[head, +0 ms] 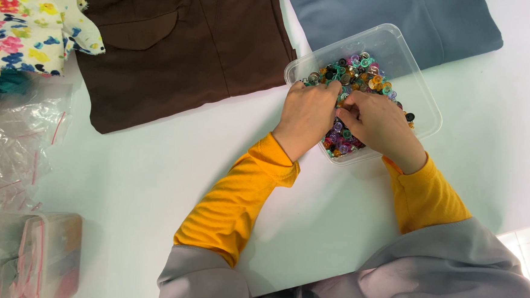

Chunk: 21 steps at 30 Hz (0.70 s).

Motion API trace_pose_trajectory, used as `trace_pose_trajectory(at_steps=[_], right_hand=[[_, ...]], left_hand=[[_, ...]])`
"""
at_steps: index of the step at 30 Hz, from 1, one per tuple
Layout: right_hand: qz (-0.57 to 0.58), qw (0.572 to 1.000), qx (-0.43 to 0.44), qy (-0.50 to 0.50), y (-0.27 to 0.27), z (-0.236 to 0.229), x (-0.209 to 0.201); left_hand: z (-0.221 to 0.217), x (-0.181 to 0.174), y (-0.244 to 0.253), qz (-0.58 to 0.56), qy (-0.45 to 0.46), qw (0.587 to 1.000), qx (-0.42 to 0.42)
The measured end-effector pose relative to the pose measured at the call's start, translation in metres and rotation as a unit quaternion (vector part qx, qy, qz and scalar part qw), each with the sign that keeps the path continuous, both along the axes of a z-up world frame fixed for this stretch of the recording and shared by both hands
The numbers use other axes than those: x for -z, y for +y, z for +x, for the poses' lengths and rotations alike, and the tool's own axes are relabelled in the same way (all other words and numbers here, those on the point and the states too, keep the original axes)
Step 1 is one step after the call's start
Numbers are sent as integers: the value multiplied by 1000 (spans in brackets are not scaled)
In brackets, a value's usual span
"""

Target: The person sorts dark-colored buttons from a container of mixed buttons onto a white table, then places them into a small ziplock bag and seals it. The bag is then placed into a larger container with other similar bags.

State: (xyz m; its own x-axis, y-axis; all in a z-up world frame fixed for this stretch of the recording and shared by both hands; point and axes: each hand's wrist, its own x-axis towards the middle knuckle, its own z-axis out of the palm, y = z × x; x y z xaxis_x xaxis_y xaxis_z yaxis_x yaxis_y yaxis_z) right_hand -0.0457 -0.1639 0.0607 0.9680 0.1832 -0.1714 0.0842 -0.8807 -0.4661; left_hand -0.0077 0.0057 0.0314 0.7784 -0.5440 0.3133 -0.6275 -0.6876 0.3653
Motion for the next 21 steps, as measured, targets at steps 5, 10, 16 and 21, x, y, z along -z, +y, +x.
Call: trace_pose_trajectory(at_steps=[5, 10, 16, 21], right_hand=[[9, 1000, 3, -26, -3, 1, 6], [123, 989, 29, -71, -2, -1, 4], [250, 959, 69, -111, 4, -2, -7], [301, 940, 85, -135, 9, -2, -14]], left_hand=[[2, 3, -1, -1, -14, 1000, -6], [4, 10, -3, -19, -11, 1000, -5], [3, 2, -2, -19, 2, 1000, 3], [3, -3, -2, -61, 0, 998, -8]])
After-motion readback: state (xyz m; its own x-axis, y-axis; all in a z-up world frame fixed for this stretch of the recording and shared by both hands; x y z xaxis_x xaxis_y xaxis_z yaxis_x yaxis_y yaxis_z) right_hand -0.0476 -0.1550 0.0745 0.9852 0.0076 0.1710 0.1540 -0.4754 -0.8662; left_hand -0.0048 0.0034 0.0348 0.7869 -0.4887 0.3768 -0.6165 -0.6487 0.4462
